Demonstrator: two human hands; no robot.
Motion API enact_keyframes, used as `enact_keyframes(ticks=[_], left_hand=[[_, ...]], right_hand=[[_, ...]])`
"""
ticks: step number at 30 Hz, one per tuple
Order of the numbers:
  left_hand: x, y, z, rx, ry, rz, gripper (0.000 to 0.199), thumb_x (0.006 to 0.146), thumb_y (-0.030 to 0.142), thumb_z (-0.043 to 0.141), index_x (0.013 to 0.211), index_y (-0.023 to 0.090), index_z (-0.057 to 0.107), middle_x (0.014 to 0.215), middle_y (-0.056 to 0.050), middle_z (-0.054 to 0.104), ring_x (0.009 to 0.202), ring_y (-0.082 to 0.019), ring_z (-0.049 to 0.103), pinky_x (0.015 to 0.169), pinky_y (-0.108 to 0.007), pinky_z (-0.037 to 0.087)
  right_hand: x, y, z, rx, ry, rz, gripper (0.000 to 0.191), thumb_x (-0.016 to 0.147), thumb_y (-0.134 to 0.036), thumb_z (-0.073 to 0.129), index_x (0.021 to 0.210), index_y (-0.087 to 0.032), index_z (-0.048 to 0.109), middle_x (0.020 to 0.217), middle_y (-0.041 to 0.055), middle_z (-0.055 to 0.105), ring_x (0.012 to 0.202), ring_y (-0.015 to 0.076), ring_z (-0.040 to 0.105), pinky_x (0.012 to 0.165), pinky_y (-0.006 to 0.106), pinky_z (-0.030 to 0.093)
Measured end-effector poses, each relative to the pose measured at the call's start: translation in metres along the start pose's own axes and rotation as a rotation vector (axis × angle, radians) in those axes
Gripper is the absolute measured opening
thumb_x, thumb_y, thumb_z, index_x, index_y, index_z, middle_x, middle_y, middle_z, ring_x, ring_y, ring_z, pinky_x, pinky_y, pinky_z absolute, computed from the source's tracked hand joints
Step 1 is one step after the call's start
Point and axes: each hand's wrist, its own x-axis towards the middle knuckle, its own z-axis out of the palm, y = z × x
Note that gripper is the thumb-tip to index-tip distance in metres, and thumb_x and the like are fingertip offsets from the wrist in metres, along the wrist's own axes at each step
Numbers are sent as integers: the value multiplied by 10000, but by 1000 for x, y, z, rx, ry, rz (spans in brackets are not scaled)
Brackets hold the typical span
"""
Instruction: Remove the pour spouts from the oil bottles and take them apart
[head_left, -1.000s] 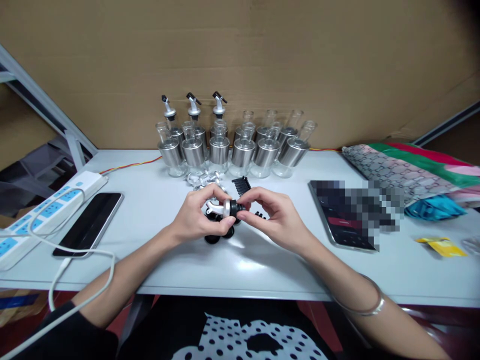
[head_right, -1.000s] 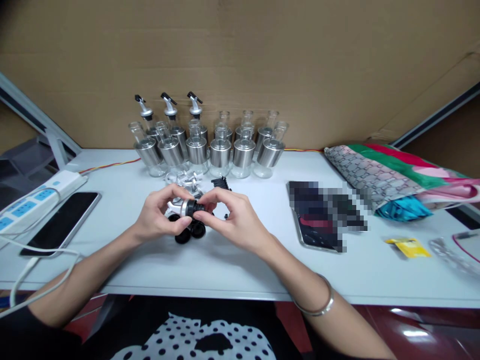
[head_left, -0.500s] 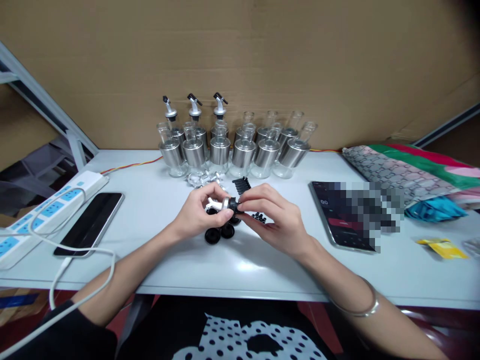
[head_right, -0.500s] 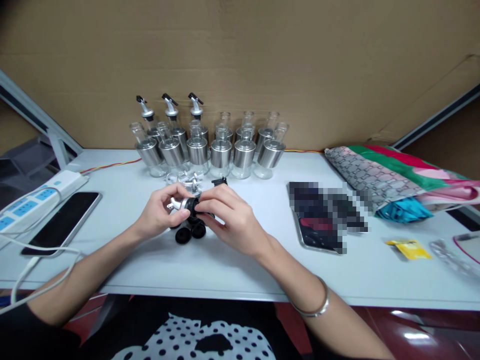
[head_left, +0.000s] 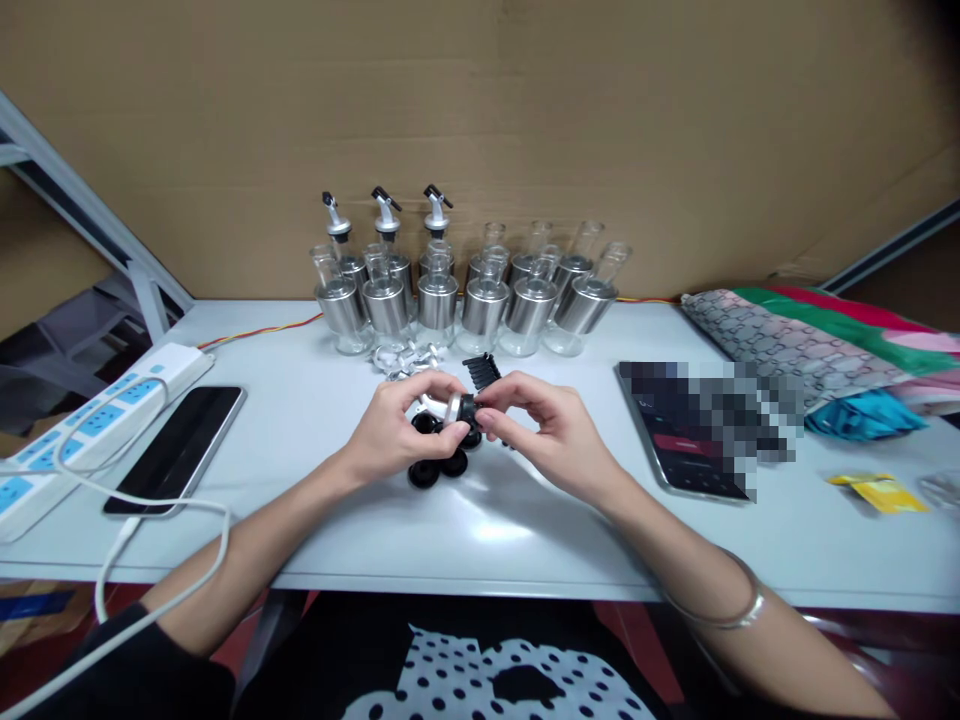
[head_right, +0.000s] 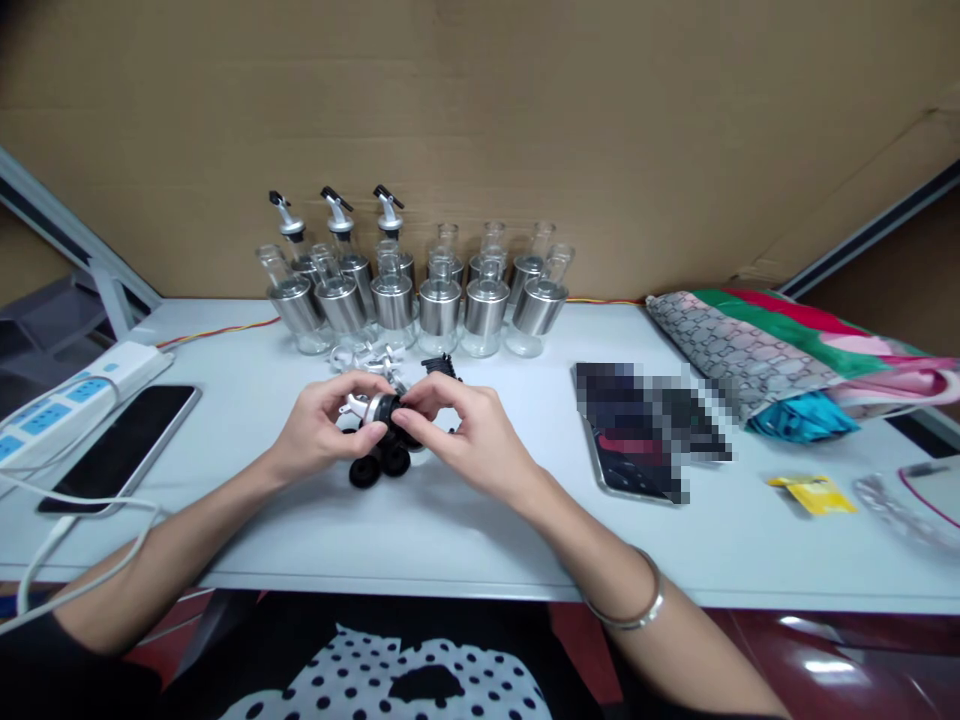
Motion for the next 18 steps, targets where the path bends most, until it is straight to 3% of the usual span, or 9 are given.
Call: enact_keyframes(ticks=[8, 18], left_hand=[[1, -3, 0, -36, -2, -24, 222, 699, 261, 636, 898, 168, 612, 805, -13, 651, 719, -127, 596, 687, -244, 497], [2, -2, 3, -83, 27, -84, 227, 688, 267, 637, 890, 165, 630, 834, -32, 659, 766, -142, 592, 682, -250, 500]], right_hand=[[0, 2, 0, 29, 27, -52, 115, 793, -273, 665, 847, -185, 614, 785, 8, 679, 739, 138, 629, 658, 264, 478], [2, 5, -1, -81, 29, -216, 84, 809, -238, 657, 848, -197, 595, 791, 19, 629, 742, 151, 585, 690, 310, 478]])
